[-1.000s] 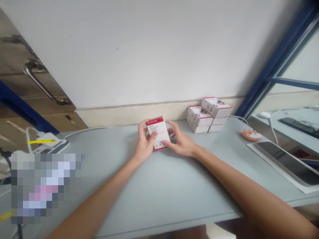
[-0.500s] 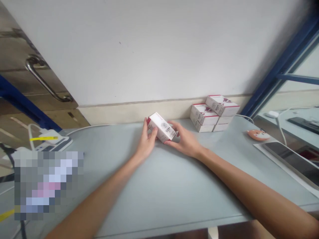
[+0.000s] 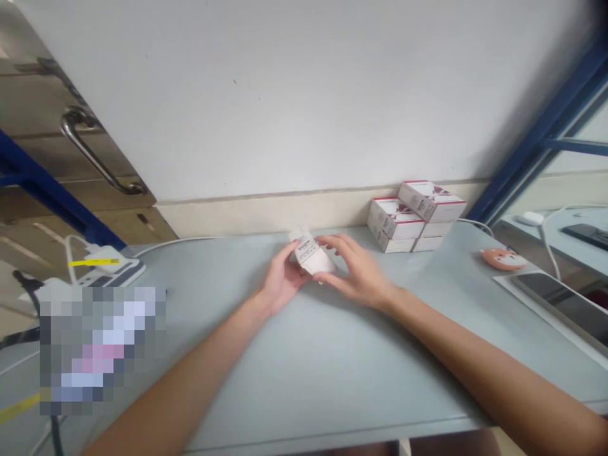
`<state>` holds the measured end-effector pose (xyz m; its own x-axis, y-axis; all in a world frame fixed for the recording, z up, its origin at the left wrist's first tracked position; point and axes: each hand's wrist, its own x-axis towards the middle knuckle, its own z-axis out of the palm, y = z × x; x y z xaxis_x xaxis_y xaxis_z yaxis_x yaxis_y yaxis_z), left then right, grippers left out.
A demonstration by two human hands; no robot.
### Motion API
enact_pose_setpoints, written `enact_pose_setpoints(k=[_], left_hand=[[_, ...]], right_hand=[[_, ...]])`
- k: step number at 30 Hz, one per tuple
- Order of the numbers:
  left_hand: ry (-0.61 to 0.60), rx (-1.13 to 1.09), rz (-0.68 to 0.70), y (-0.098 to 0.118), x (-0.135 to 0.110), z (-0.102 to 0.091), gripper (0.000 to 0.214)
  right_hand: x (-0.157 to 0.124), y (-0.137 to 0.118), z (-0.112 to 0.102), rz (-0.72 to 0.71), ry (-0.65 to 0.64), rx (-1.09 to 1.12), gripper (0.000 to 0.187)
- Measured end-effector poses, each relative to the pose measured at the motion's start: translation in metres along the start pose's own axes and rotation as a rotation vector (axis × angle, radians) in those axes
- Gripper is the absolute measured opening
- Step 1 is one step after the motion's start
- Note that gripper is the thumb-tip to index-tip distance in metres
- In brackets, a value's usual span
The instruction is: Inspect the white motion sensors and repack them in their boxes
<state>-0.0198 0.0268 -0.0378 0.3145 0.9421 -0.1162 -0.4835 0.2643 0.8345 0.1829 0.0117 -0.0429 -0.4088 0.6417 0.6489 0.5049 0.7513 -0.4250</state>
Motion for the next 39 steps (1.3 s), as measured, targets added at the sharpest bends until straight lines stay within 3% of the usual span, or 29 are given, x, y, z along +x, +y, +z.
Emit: enact_pose_setpoints(k=[5, 10, 16, 19, 22, 26, 28, 34, 39], left_hand=[[-0.037, 0.134, 0.030, -0.002, 0.000, 0.000, 0.040], [-0.092, 0.291, 0.113, 0.005, -0.005, 0.005, 0.049], [0.098, 0.563, 0.231, 0.001, 0.001, 0.000, 0.060], [0.189, 0.677, 0.354, -0.004, 0.011, -0.013, 0.065], [0.322, 0.931, 0.516, -0.003, 0.017, -0.027, 0.074], [0.143, 1.179, 0.680, 0.009, 0.017, -0.034, 0.045], [0.103, 1.269, 0.688, 0.015, 0.016, -0.037, 0.038], [0.272, 1.378, 0.489, 0.021, 0.020, -0.057, 0.037], [0.198, 1.395, 0.616, 0.016, 0.017, -0.047, 0.039]], right_hand=[[-0.002, -0.005, 0.003, 0.091, -0.107, 0.061, 0.069], [-0.003, -0.001, 0.005, 0.143, -0.083, -0.010, 0.065], [-0.005, 0.014, 0.011, 0.070, -0.121, -0.010, 0.060], [-0.008, 0.019, 0.016, 0.146, -0.140, 0.082, 0.065], [-0.010, 0.020, 0.020, 0.242, -0.121, 0.144, 0.069], [-0.007, 0.016, 0.018, 0.201, -0.115, 0.092, 0.055], [-0.004, 0.013, 0.012, 0.145, -0.082, -0.001, 0.047], [0.008, 0.022, -0.021, 0.155, 0.185, -0.326, 0.031], [0.009, 0.047, -0.042, 0.240, 0.294, -0.585, 0.031]])
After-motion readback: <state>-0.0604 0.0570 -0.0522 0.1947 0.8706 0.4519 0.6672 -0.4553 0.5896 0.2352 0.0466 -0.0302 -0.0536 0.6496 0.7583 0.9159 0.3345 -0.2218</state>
